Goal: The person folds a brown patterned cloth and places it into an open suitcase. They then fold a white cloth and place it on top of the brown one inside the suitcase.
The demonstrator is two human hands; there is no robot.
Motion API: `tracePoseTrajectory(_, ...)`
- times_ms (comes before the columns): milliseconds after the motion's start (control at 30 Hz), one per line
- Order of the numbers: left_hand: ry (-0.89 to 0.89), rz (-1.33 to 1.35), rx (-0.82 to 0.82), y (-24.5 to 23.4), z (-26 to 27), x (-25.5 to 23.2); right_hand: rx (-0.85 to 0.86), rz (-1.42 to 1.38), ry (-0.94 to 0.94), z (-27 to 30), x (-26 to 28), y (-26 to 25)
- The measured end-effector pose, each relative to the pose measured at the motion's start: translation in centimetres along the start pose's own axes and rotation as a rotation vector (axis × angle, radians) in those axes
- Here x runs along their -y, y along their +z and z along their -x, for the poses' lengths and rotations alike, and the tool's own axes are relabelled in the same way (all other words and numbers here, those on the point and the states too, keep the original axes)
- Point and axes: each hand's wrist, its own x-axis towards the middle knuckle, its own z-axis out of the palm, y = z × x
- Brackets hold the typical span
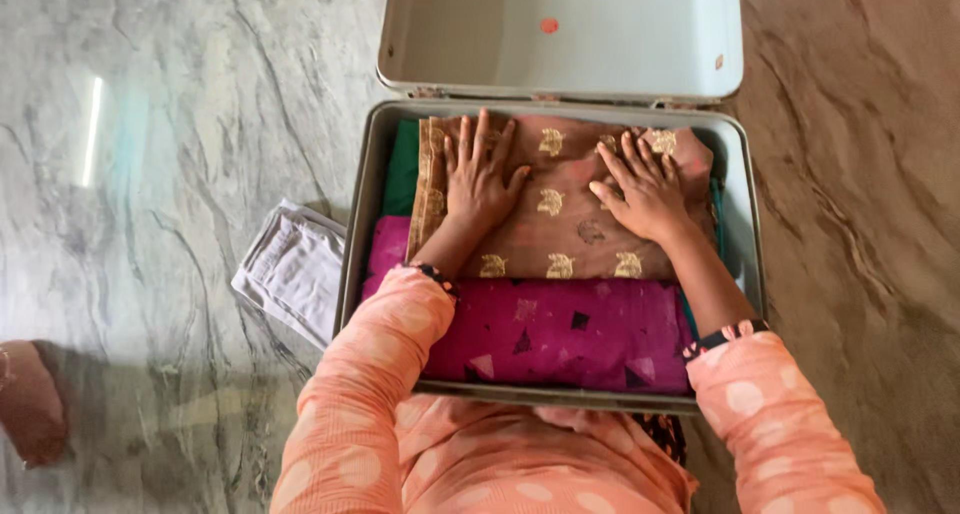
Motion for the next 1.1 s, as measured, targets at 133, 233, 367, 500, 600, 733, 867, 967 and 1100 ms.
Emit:
tracePoseTrajectory(133, -0.032, -0.011, 0.021, -0.3, 0.3, 0.0, -0.024, 0.001, -0.01, -0.2, 0.6, -0.1)
tracePoseTrajectory(233, -0.04, 0.004, 0.003, -0.3, 0.0, -0.1, -0.041, 0.004, -0.007, -0.3, 0.9, -0.9)
tracePoseTrajectory(367, -0.033, 0.023, -0.02, -0.7, 0.0, -0.6, -0.109, -0.118, 0.07, 0.1, 1.3, -2.0)
tracePoseTrajectory(500, -0.035, -0.015, -0.055, -2.3, 0.0, -1.3, -0.302, -0.108, 0.236, 1.3, 1.1, -2.6)
tracePoseTrajectory(600, -0.159, -0.079, 0.057, -3.8, -0.3, -1.9, -0.318, -0.032, 0.334, 2.1, 0.9, -3.0)
tracePoseTrajectory(733, -0.279, -0.039, 0.058, -4.2, -0.4, -1.1, -0.268, 0.007, 0.413, 1.7, 1.4, -3.0)
tracePoseTrajectory(867, -0.264, -0.004, -0.051, -2.6, -0.2, 0.1, -0.22, 0.006, 0.426, 1.6, 1.6, -3.4)
tracePoseTrajectory(967, -0.268, -0.015, -0.058, -1.5, -0.3, 0.4, -0.164, 0.039, 0.438, 1.3, 1.5, -3.3)
tracePoseTrajectory(1100, -0.253, -0.048, -0.077, -0.7, -0.1, 0.6, -0.095, 0.082, 0.454, 0.7, 0.6, -2.0)
